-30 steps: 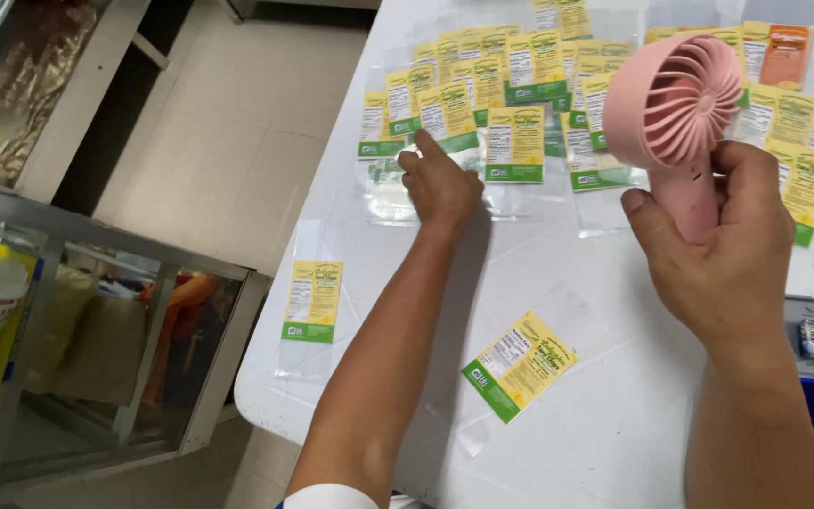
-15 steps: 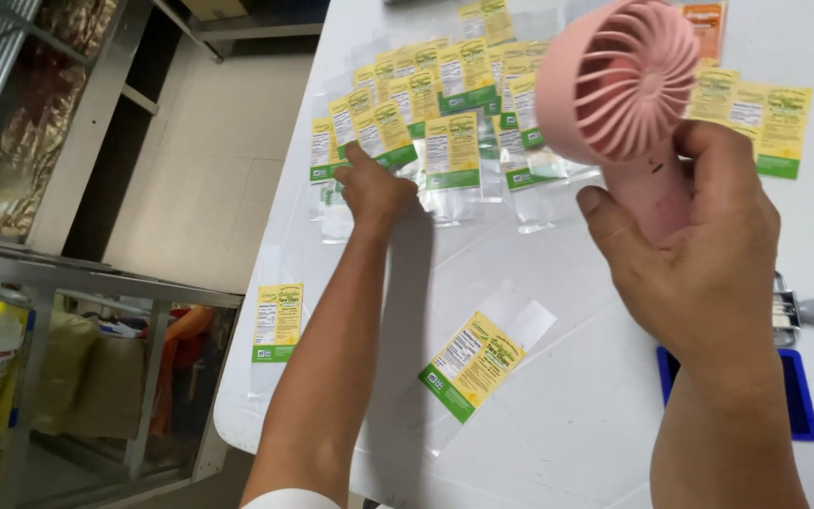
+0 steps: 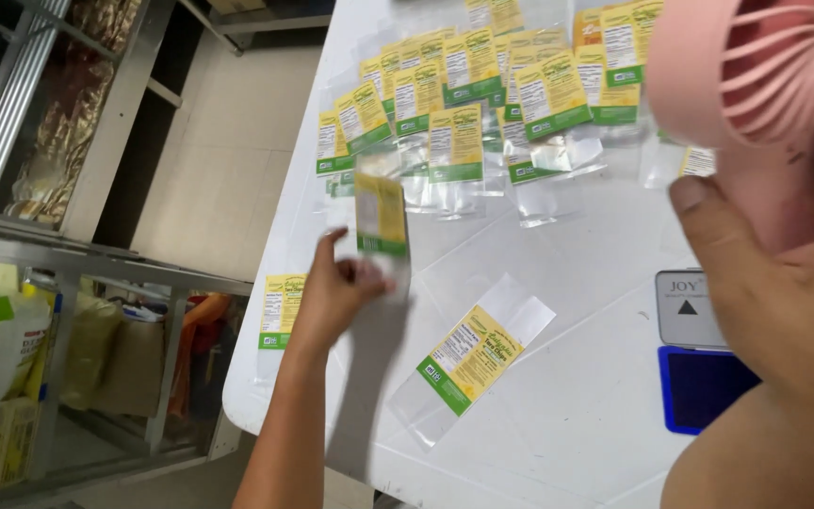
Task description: The person stamps labels on clear plastic bags using a handheld stamp and ink pad, then uses a pink handheld fan to dry the ink. The person folds the bags and places them into a stack.
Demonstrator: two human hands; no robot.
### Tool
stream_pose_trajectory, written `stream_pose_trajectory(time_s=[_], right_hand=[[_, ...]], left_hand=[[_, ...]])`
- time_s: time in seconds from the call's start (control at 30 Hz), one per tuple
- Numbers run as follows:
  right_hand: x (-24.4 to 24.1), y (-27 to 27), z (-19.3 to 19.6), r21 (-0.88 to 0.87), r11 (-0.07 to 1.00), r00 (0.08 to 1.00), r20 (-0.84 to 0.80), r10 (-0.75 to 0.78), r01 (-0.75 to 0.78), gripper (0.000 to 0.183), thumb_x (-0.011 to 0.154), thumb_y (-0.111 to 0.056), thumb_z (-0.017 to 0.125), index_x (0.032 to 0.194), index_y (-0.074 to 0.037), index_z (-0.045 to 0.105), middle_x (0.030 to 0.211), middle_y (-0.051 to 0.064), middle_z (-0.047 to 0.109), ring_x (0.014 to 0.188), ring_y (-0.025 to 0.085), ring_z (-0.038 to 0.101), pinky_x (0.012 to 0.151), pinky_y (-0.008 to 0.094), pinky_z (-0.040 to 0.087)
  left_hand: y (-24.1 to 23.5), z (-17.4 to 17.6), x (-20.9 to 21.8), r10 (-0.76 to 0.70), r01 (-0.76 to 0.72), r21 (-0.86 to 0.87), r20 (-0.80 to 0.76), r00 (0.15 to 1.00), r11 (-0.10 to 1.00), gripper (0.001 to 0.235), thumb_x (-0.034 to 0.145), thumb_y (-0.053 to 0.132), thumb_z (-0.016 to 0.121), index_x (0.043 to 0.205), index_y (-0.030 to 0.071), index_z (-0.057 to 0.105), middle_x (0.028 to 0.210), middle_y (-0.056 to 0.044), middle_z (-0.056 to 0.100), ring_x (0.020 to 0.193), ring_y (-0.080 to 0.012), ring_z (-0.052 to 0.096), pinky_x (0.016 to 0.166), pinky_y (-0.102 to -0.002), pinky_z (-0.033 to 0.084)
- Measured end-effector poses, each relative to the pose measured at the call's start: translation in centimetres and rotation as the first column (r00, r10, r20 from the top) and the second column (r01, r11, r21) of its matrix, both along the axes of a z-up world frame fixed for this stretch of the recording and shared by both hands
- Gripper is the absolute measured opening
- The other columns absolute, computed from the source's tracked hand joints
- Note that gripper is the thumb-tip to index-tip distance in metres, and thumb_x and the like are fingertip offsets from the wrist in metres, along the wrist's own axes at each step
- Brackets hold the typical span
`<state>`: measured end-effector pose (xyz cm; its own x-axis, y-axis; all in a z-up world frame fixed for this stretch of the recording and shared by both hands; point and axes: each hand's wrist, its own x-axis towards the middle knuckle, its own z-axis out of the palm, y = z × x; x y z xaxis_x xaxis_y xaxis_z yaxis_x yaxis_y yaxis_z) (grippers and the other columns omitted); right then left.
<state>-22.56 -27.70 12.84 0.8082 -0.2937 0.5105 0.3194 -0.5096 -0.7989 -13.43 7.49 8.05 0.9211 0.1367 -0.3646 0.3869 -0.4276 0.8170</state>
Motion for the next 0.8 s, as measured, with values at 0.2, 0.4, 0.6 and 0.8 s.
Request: stream_pose_trajectory(time_s=[0.2, 0.4, 0.6, 0.8], right_hand=[[-0.7, 0.7, 0.1, -0.218, 0.970, 0.978, -0.147, -0.147, 0.113, 0.039, 0.125, -0.004, 0.077, 0.150, 0.021, 0.060, 0.149, 0.033, 0.059, 0.138, 0.042, 0.056, 0.115, 0.049, 0.041], [0.3, 3.2, 2.1, -0.139, 0.988, 0.998, -0.037, 0.058, -0.062, 0.061, 0.107, 0.018, 0.073, 0.154, 0.020, 0.033, 0.149, 0.040, 0.045, 0.136, 0.049, 0.051, 0.111, 0.052, 0.045], [0.1, 5.0, 3.8, -0.311, 0.950, 0.985, -0.164, -0.048, -0.005, 0.055, 0.099, -0.001, 0.081, 0.140, 0.022, 0.051, 0.117, 0.028, 0.054, 0.097, 0.034, 0.054, 0.083, 0.043, 0.043], [0.3, 5.6, 4.0, -0.270, 0.963, 0.979, -0.196, -0.048, -0.006, 0.056, 0.097, 0.000, 0.077, 0.142, 0.019, 0.049, 0.119, 0.026, 0.053, 0.097, 0.032, 0.052, 0.084, 0.042, 0.041]], left_hand=[[2.2, 3.5, -8.0, 0.031, 0.048, 0.211, -0.357, 0.934, 0.976, 0.109, 0.074, 0.006, 0.085, 0.163, 0.025, 0.025, 0.110, -0.007, 0.064, 0.098, -0.0201, 0.061, 0.091, -0.034, 0.051], [2.2, 0.5, -5.6, -0.277, 0.178, 0.543, 0.107, 0.955, 0.821, 0.097, 0.078, 0.047, 0.083, 0.154, 0.009, 0.038, 0.137, -0.013, 0.059, 0.126, -0.0325, 0.053, 0.102, -0.049, 0.044], [-6.7, -4.0, 4.8, -0.268, 0.179, 0.329, 0.246, 0.932, 0.927, 0.090, 0.083, 0.050, 0.075, 0.151, 0.006, 0.038, 0.148, -0.018, 0.050, 0.136, -0.0368, 0.048, 0.107, -0.051, 0.042], [-12.1, -6.6, 9.0, -0.233, 0.136, 0.424, 0.186, 0.955, 0.895, 0.099, 0.077, 0.020, 0.090, 0.154, 0.009, 0.029, 0.143, -0.028, 0.036, 0.113, -0.0510, 0.052, 0.085, -0.054, 0.055]])
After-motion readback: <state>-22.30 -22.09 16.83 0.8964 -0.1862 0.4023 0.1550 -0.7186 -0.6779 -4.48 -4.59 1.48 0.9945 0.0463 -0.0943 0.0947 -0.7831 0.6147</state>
